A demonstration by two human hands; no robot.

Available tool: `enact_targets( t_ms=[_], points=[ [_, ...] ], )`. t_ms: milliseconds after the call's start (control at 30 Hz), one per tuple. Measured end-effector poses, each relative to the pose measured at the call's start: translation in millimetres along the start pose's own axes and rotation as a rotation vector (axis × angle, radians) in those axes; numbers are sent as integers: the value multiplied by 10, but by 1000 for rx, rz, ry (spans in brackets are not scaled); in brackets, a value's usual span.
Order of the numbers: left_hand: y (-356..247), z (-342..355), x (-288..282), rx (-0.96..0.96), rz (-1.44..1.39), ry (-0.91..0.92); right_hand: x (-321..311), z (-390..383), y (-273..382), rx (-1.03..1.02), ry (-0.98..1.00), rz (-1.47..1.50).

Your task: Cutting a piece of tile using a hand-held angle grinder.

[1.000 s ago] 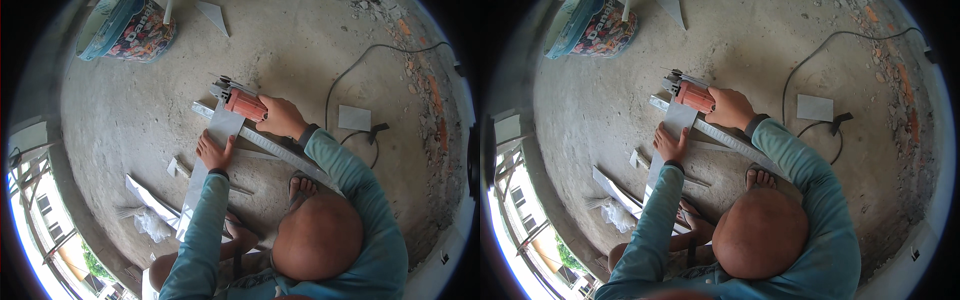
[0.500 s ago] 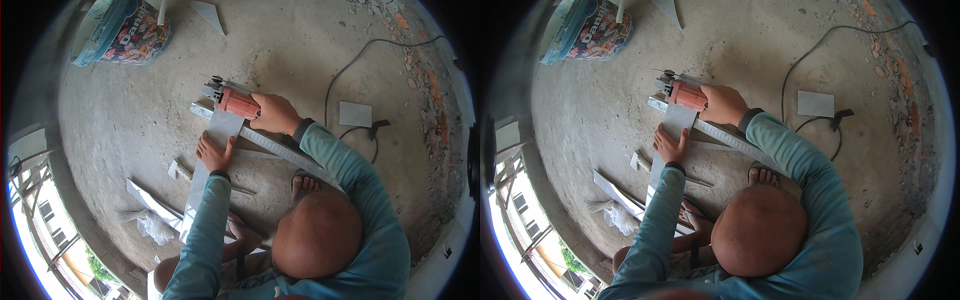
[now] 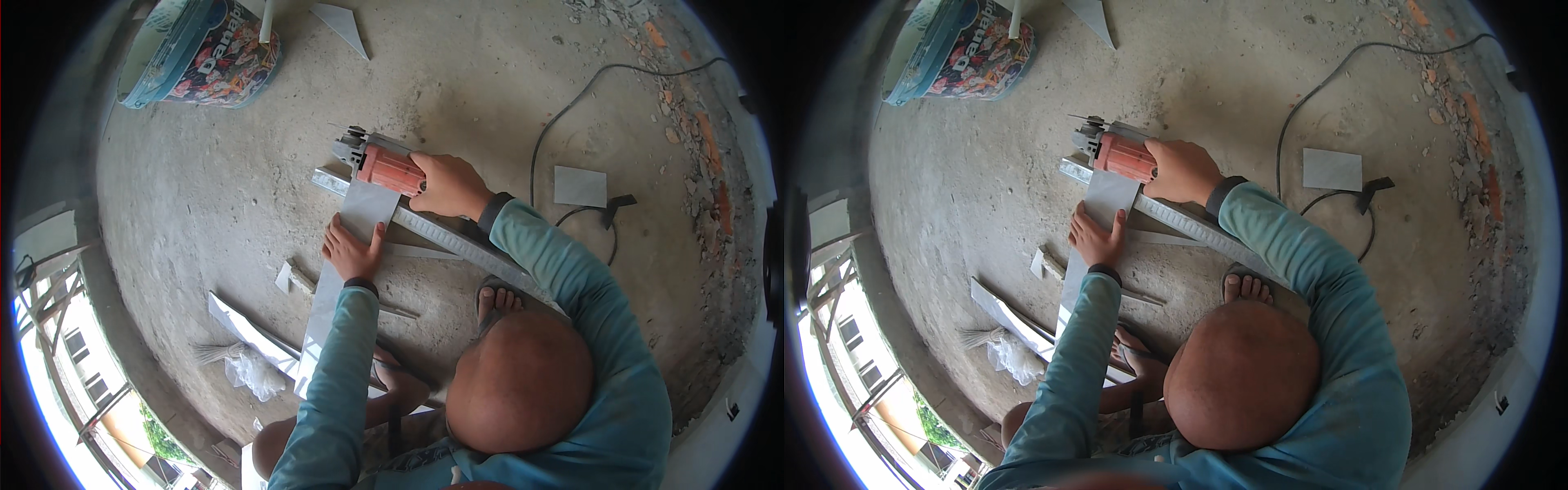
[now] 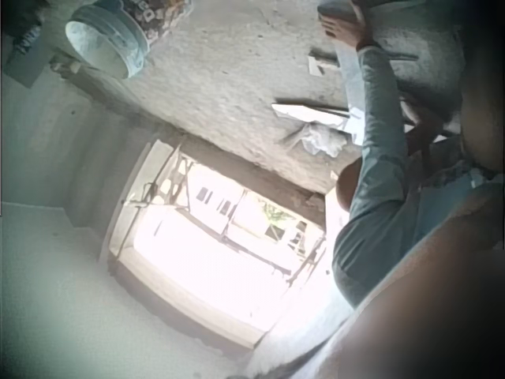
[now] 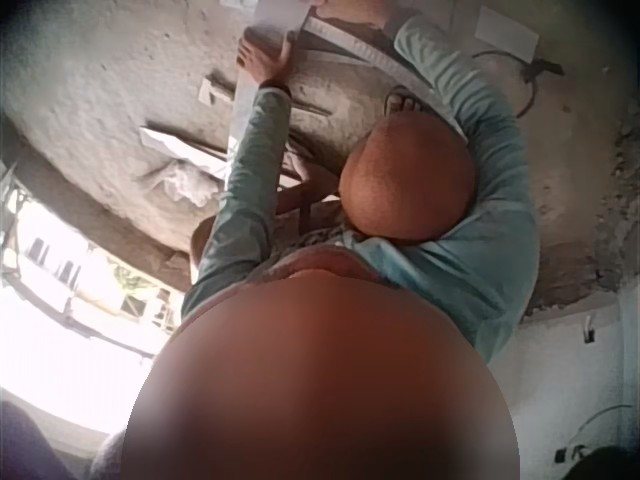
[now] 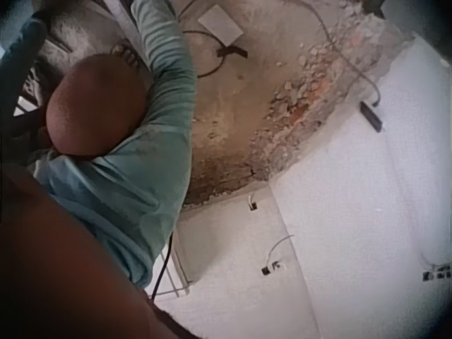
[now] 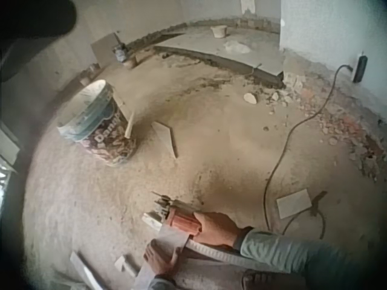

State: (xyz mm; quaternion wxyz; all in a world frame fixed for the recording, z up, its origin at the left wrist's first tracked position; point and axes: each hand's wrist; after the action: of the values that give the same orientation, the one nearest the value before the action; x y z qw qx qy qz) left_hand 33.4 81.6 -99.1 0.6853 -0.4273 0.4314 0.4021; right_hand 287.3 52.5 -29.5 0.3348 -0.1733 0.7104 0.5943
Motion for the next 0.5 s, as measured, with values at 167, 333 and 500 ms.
enact_targets(
  t_ms=[167,333,500],
  points=[
    [-15,-4,1,-7,1,6,2,-10,-10,-14,-8,-10],
    [-26,6,-9,-8,-3,-1,12,-22,-24,-10,-1,-9],
    [-42,8,-18,-32,-13,23,-15,-27,-27,1,8,-20]
  ],
)
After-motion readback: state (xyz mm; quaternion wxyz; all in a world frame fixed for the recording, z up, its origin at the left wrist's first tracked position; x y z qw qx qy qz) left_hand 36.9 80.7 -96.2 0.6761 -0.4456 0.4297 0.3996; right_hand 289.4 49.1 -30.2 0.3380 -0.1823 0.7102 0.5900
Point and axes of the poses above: each hand's wrist, its own z-axis towards the middle knuckle, its own x-axis out of the palm, y = z × x, and after that the axes turned 9 degrees about -y, right-handed
